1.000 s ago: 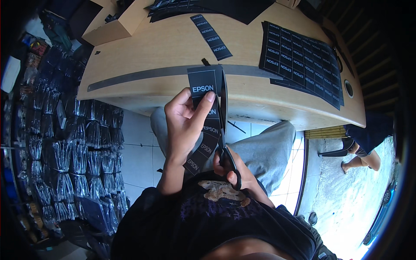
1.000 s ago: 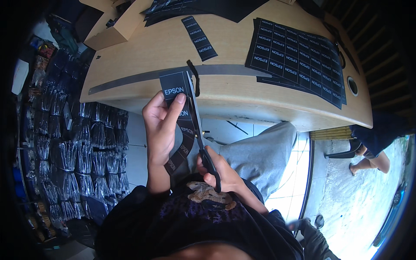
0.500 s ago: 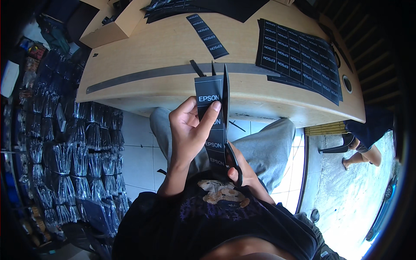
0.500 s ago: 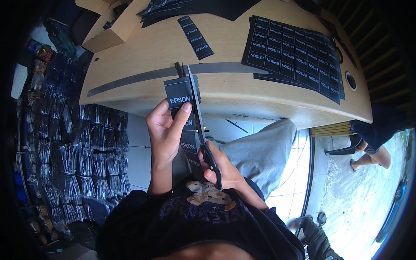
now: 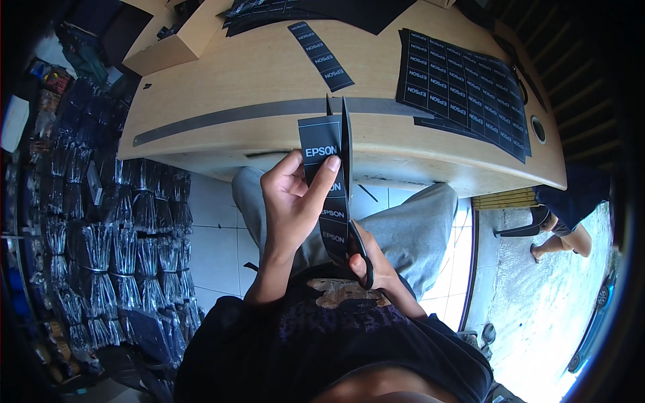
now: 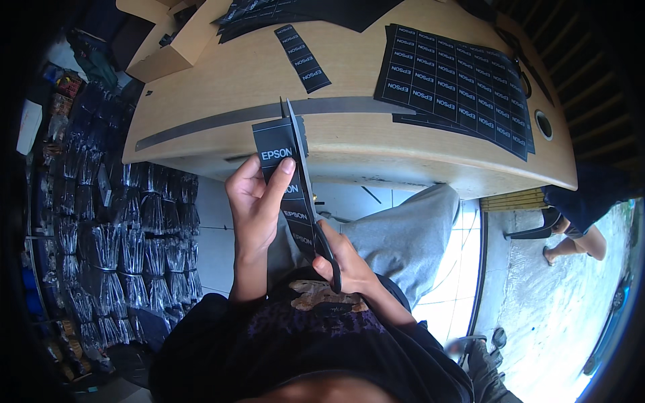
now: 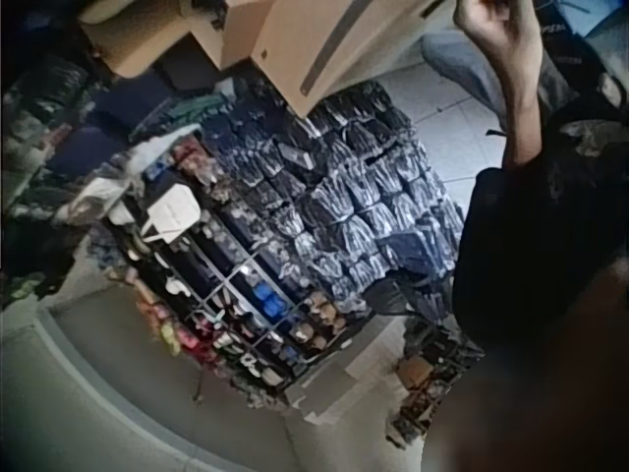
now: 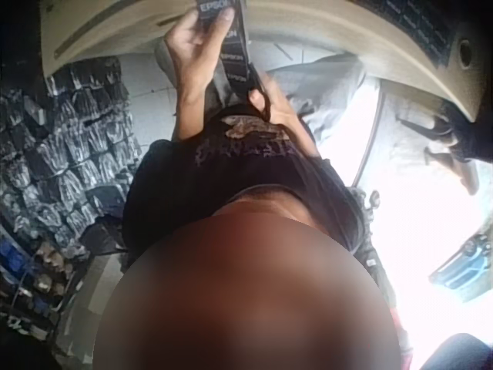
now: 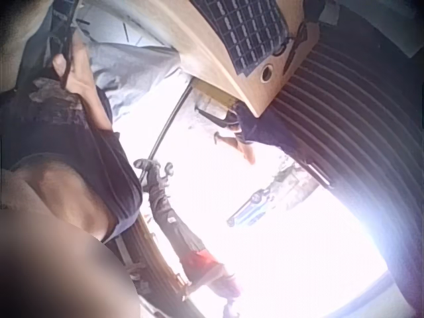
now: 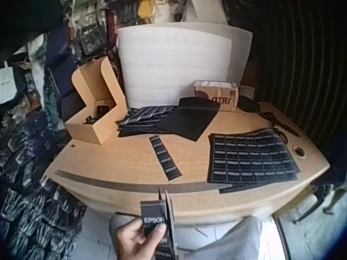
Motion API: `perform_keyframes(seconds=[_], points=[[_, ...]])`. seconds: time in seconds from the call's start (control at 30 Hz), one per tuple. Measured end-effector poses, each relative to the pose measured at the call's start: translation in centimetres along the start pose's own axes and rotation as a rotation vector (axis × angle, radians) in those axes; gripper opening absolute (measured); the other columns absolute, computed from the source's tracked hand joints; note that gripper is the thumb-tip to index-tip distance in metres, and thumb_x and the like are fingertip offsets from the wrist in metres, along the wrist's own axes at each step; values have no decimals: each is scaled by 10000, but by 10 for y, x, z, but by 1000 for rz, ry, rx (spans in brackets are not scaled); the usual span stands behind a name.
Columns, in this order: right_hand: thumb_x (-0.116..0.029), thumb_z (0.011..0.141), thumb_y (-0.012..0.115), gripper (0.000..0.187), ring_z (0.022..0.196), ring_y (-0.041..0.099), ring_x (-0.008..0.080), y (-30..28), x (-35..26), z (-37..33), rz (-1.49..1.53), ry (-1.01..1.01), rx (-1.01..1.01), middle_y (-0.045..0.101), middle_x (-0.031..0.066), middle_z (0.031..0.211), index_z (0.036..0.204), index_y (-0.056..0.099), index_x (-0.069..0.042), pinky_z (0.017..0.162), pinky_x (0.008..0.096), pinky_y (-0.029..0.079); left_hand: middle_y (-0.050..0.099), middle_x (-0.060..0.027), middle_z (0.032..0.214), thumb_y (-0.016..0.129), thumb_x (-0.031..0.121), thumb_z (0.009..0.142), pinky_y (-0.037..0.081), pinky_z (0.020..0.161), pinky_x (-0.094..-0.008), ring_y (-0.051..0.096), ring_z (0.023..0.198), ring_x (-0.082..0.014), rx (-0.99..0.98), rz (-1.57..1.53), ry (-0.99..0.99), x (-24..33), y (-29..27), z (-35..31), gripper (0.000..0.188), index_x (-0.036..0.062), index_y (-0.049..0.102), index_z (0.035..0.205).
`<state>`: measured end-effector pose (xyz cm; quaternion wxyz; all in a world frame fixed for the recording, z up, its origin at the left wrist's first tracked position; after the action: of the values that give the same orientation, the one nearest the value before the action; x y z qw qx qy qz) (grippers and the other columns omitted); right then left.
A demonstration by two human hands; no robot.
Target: Cutting individual Epson product labels from a larger sheet using scissors.
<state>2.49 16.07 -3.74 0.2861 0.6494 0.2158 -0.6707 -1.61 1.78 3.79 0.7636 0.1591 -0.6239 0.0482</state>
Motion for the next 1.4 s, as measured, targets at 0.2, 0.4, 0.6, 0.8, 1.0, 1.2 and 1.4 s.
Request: perform_keyframes(seconds=[0.2,0.4,0.6,0.8,1.0,1.2,1.4], points=[[-650,849,410,738,690,509,214,1,-3,0,-19,-18,36,516,122,751,1086,437,48,645,343,417,592,-4,741,632,36,854,385,547,-174,491,642,-20,-15,2,21,0,-1,0,90,-47,597,849],[-624,865,411,710,666,516,230,4,-2,-1,-4,-5,22,517,120,721,1088,435,50,639,344,419,592,-5,745,629,35,857,379,546,-171,488,645,-17,-13,11,13,-1,-2,0,88,-46,595,851],[-607,877,404,682,649,528,216,8,-6,2,-23,-105,170,522,108,701,1089,444,40,618,338,422,596,-2,745,625,36,860,372,545,-173,483,641,-15,-9,-26,-24,-1,1,-1,86,-44,596,856],[-578,894,403,645,567,510,161,5,-2,-1,53,32,25,512,72,647,1116,455,25,548,297,406,596,2,742,624,35,860,371,541,-175,484,639,-13,-10,-4,-8,-2,1,0,79,-40,596,860],[-568,886,446,608,523,475,113,8,-11,2,92,29,111,486,25,630,1047,476,17,499,270,382,592,2,748,626,35,859,374,553,-177,484,651,-13,-26,-29,-60,-3,-2,-1,74,-32,596,850],[-589,867,464,531,465,408,59,0,-11,0,249,78,171,405,-23,587,810,405,-64,423,219,332,585,4,756,635,47,856,379,556,-181,480,651,-19,-36,-19,-11,0,-2,1,89,-32,595,858],[-634,830,464,600,455,409,85,-5,0,-2,391,36,220,401,1,575,808,383,-40,422,224,346,613,-33,853,629,0,842,402,664,-178,518,738,-44,-13,-4,-32,7,-3,2,205,-30,550,1030]])
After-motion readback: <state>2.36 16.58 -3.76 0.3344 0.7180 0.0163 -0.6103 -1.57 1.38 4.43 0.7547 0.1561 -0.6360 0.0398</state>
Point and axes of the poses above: each hand's wrist, its own z-axis towards the middle knuckle, its own y-axis out of the palm, x = y × z, the point moved 2 cm from there along z, towards the middle knuckle
